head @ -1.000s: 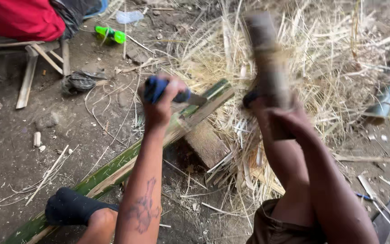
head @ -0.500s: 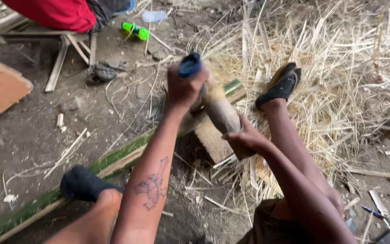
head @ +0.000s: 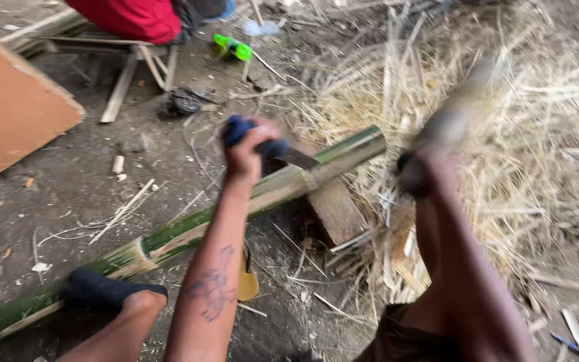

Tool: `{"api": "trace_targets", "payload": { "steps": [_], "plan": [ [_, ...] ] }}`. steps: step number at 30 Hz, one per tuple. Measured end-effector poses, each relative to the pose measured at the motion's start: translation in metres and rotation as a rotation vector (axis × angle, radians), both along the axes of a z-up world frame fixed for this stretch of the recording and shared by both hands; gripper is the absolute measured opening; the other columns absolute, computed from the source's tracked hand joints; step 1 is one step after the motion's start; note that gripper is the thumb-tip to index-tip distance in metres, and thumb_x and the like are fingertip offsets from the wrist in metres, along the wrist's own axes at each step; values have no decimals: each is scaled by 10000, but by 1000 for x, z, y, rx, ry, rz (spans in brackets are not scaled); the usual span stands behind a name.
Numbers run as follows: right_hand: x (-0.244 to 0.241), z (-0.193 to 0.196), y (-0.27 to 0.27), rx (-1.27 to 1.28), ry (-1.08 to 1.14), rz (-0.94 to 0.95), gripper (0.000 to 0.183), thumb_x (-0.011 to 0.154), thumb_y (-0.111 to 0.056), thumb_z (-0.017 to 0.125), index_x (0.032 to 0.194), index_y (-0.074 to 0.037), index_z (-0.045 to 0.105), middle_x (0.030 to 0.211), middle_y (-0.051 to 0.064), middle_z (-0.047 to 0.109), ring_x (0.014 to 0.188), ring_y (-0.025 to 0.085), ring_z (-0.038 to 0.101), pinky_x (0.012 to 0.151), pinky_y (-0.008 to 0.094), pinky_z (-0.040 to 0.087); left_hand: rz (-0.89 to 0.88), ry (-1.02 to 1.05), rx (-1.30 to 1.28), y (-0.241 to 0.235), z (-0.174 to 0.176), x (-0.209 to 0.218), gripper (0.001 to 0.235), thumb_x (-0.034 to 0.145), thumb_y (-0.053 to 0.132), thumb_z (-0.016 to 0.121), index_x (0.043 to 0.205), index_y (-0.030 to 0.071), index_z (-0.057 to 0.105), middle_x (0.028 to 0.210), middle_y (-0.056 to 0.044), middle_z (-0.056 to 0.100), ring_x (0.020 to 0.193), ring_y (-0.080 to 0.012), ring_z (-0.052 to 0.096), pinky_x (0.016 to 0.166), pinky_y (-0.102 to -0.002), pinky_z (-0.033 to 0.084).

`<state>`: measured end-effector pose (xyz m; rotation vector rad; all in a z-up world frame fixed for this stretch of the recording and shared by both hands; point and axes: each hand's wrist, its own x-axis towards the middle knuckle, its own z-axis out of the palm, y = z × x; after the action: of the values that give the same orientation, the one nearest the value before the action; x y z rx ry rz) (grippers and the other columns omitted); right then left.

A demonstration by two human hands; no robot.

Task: The person uses a machete and a wooden mallet to split a long green bamboo pole lengthwise. They repeatedly strike the machete blade with the mallet to drive it through the bamboo, then pull the blade out and reposition it to continue splitting the pole.

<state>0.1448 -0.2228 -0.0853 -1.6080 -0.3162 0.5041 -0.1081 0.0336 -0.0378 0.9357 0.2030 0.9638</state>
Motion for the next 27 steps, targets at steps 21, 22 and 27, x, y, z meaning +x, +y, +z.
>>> {"api": "trace_targets", "payload": {
  "steps": [21, 22, 27],
  "plan": [
    [-101, 50, 35, 31, 129, 57, 560, 835, -255, 743, 1313, -83, 507, 1007, 83, 648, 834, 206, 657, 734, 379, 571, 252, -159, -63, 48, -15, -153, 167, 770, 205, 671, 821, 61, 603, 660, -61, 579, 626, -221, 607, 712, -418, 569],
    [-140, 39, 65, -27, 101, 173, 580, 825, -239, 746, 1322, -74, 496, 1023, 94, 651, 846, 210, 657, 750, 385, 572, 319, -90, 37, 54, -7, -134, 220, 780, 229, 704, 778, 41, 589, 652, -91, 594, 602, -244, 599, 660, -425, 541],
    [-289, -69, 82, -178, 306, 704, 686, 775, -164, 765, 1365, -29, 442, 1104, 146, 667, 906, 234, 658, 828, 412, 575, 336, 763, 469, 49, 20, -71, 269, 736, 268, 761, 642, 39, 653, 579, -80, 670, 515, -213, 650, 497, -365, 502]
  ]
}}
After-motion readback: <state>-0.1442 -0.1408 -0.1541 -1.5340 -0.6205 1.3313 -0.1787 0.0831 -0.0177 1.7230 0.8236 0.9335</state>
